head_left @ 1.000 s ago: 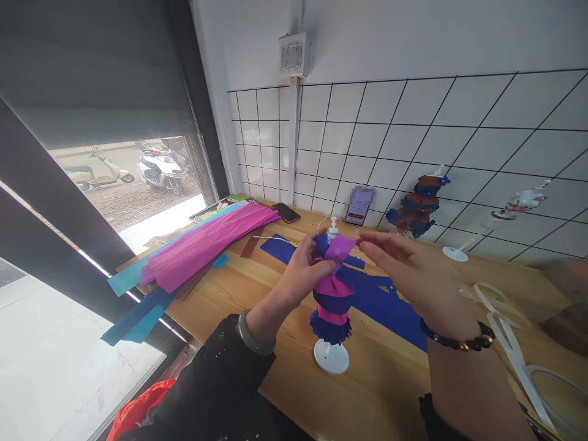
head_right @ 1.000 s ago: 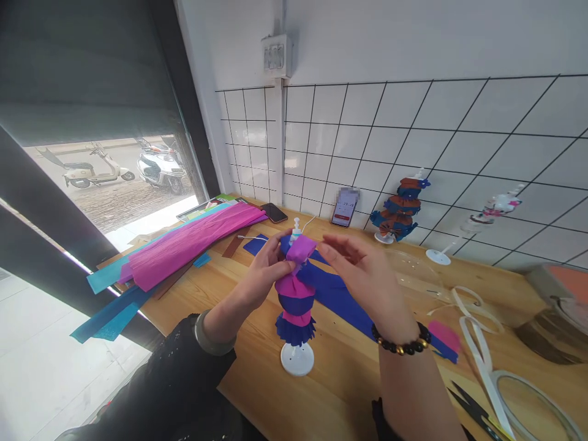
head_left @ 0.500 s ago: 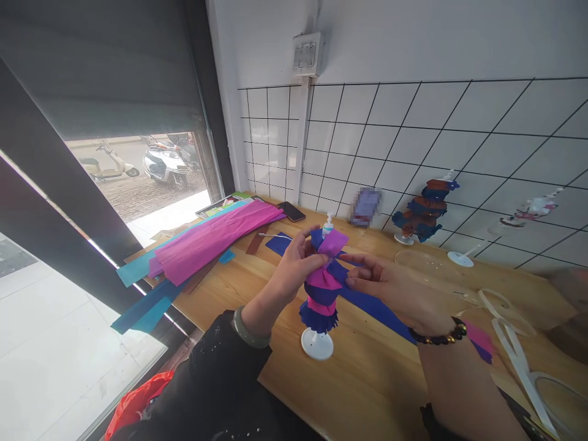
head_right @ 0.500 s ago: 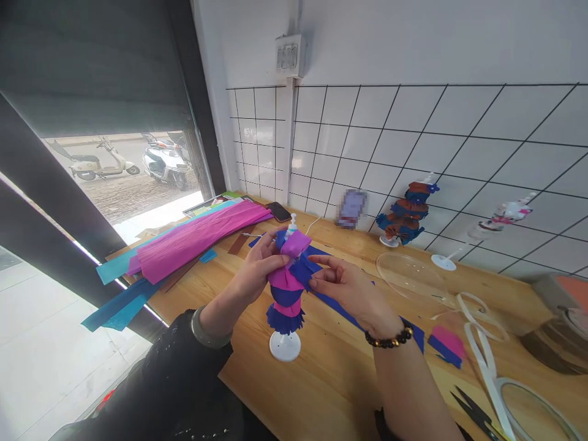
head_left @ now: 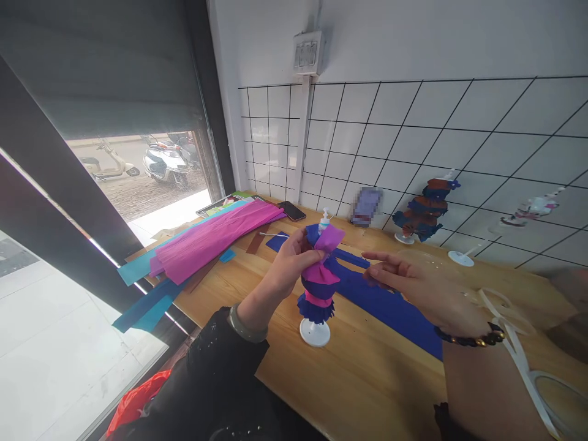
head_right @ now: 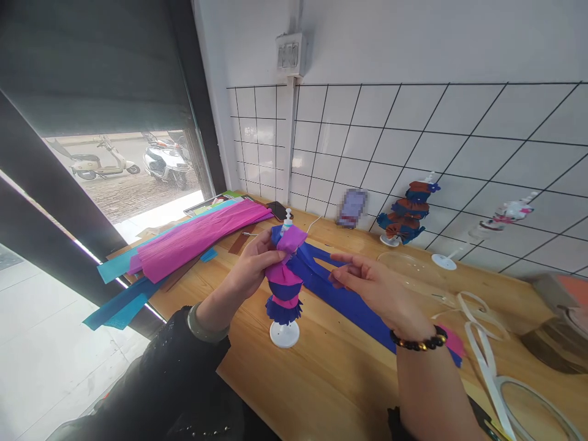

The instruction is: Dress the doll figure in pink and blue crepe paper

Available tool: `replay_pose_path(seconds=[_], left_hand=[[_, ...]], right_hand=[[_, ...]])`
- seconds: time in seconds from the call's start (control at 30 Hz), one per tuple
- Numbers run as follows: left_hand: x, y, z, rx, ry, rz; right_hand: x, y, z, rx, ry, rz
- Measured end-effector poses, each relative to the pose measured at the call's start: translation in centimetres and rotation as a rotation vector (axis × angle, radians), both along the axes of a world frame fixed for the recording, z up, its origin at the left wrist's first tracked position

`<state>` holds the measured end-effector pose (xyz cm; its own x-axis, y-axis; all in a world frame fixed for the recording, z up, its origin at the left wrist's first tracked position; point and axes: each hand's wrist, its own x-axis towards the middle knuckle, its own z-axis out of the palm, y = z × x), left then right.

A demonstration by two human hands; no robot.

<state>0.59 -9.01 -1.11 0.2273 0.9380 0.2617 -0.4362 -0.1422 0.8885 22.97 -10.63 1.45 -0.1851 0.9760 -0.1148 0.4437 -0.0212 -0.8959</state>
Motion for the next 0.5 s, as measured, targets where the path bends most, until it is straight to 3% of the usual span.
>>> replay_pose_path(seconds=[0.13, 0.3, 0.4, 0.5], left_hand=[[0.0, 0.1, 0.2, -0.024, 0.054, 0.022], [0.0, 0.4, 0.6, -0.063, 0.112, 0.037], [0.0, 0.6, 0.8, -0.070, 0.131, 0.041], [0.1, 0.7, 1.0, -0.079, 0.140, 0.043]], right_hand=[[-0.8, -0.7, 0.4, 0.124, -0.131, -0.022], [-3.0, -1.8, 0.8, 0.167, -0.215, -0.047], [-4.1, -2.3, 0.6, 0.303, -0.181, -0.058], [-4.9, -2.8, 0.3, 0.456, -0.157, 0.034]])
